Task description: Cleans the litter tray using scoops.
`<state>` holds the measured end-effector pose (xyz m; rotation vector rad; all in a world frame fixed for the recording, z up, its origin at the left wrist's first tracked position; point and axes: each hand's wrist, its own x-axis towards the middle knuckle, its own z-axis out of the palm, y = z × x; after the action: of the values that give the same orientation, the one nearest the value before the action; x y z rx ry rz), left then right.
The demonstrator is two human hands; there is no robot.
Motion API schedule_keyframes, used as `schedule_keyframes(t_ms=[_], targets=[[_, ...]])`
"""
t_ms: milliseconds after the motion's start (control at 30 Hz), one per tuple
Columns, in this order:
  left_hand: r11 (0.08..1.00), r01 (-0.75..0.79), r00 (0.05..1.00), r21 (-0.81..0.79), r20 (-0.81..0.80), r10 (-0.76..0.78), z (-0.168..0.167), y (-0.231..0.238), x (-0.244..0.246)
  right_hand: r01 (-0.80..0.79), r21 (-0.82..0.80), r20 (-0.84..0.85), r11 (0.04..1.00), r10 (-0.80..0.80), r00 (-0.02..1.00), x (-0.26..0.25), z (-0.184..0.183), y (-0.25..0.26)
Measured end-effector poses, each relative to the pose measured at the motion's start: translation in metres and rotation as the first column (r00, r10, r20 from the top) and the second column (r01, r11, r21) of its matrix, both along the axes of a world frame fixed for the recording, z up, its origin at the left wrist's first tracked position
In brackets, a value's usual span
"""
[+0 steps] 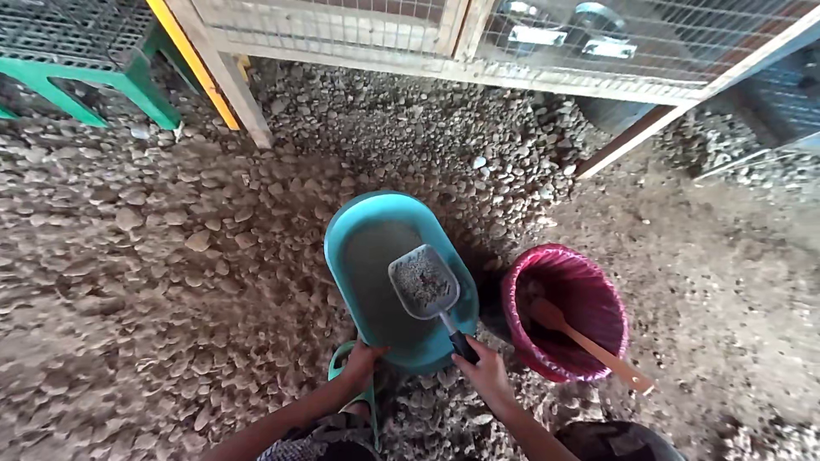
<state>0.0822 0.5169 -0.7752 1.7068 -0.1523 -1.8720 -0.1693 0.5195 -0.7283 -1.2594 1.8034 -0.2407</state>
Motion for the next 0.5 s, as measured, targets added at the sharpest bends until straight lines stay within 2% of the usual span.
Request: schedule_keyframes(t_ms=[200,333,367,400,433,467,500], targets=[[1.000,-0.016,1.000,0.007,-0.007,0.016,0.017,-0.029,-0.004,0.002,0.063,0.125,0.998,-0.010,0.992,-0.003,0.017,-0.006],[0.998,-0.046,0.999,0.042,-0.015,0.047,0.029,-0.054,0.000,0.198,-0.042,0.388,0.979,-0.166,0.906,-0.011,0.049,-0.008],[0.999,-0.034,0.998,-0.007,-0.047,0.034,0.033,-0.056,0.006,0.261,-0.060,0.456,0.964,-0.206,0.866,-0.015,0.059,-0.008],[0.993,0.005,0.995,-0.119,-0.097,-0.016,0.041,-0.054,0.012,0.318,-0.073,0.514,0.945,-0.238,0.824,-0.021,0.069,-0.005],[0.952,0.086,0.985,-0.293,-0.117,-0.125,0.062,-0.051,0.020,0.369,-0.079,0.566,0.926,-0.263,0.781,-0.029,0.078,-0.001],[0.902,0.208,0.968,-0.378,-0.054,-0.246,0.106,-0.054,0.024,0.420,-0.084,0.640,0.904,-0.274,0.718,-0.038,0.085,0.004],[0.979,0.203,0.978,-0.021,0.047,-0.201,0.188,-0.071,0.009,0.464,-0.074,0.720,0.883,-0.275,0.637,-0.049,0.090,0.012]])
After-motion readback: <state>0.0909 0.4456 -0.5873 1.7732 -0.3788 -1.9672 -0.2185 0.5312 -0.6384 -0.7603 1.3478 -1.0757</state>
